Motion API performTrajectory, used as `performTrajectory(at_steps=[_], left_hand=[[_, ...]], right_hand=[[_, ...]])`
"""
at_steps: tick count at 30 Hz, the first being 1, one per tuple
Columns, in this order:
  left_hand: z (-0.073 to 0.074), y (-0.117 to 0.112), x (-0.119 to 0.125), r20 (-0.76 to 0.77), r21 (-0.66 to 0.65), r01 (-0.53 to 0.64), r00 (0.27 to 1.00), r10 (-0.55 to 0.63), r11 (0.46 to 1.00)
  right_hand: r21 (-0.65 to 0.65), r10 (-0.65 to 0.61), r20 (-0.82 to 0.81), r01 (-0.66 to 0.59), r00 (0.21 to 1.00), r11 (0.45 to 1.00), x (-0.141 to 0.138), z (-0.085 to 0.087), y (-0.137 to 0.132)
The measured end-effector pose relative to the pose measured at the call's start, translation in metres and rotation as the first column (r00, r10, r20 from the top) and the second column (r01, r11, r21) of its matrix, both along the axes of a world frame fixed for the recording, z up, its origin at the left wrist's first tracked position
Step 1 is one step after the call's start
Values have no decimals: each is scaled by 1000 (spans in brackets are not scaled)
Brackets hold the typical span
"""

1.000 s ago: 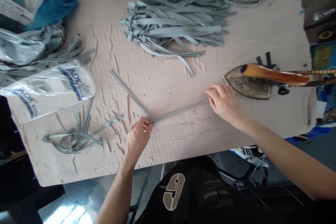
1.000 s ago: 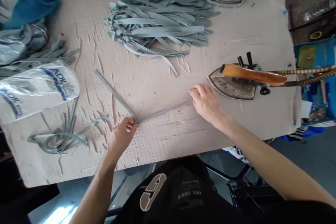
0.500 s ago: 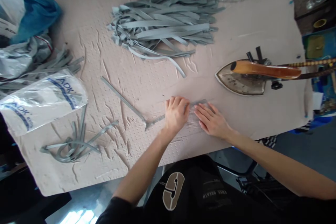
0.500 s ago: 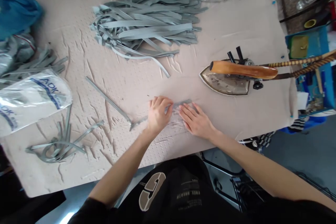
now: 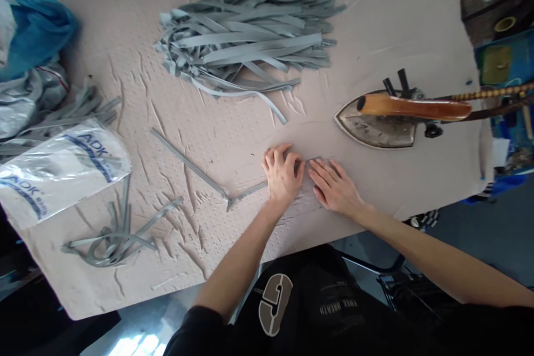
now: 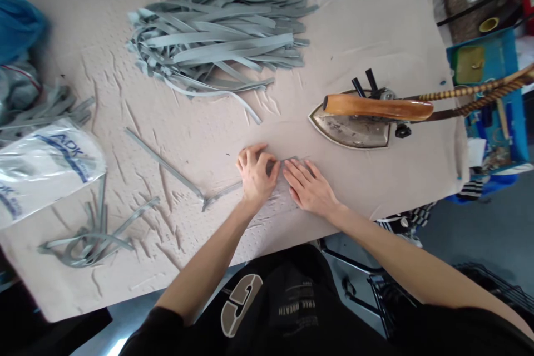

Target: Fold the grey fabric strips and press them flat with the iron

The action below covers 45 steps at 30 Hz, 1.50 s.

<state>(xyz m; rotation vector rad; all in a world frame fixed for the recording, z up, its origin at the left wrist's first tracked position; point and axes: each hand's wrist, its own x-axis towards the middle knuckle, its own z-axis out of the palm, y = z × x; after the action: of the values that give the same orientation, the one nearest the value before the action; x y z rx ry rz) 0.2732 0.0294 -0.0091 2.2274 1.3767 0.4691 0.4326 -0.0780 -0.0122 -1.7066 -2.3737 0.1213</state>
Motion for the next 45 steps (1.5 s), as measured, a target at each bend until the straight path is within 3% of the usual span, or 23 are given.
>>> performTrajectory(at_steps=[26, 35, 45], left_hand=[[2, -1, 6, -11, -68, -85, 996, 84, 994], [7, 3, 21, -20, -35, -61, 998, 60, 998], [3, 4, 23, -25, 17, -93, 995, 94, 995]], right_hand=[[-79, -136, -28, 133, 990, 988, -9, -1, 3], [-84, -141, -62, 136, 988, 987, -8, -1, 4], [-70, -211, -55, 207, 976, 976, -9, 0, 6]])
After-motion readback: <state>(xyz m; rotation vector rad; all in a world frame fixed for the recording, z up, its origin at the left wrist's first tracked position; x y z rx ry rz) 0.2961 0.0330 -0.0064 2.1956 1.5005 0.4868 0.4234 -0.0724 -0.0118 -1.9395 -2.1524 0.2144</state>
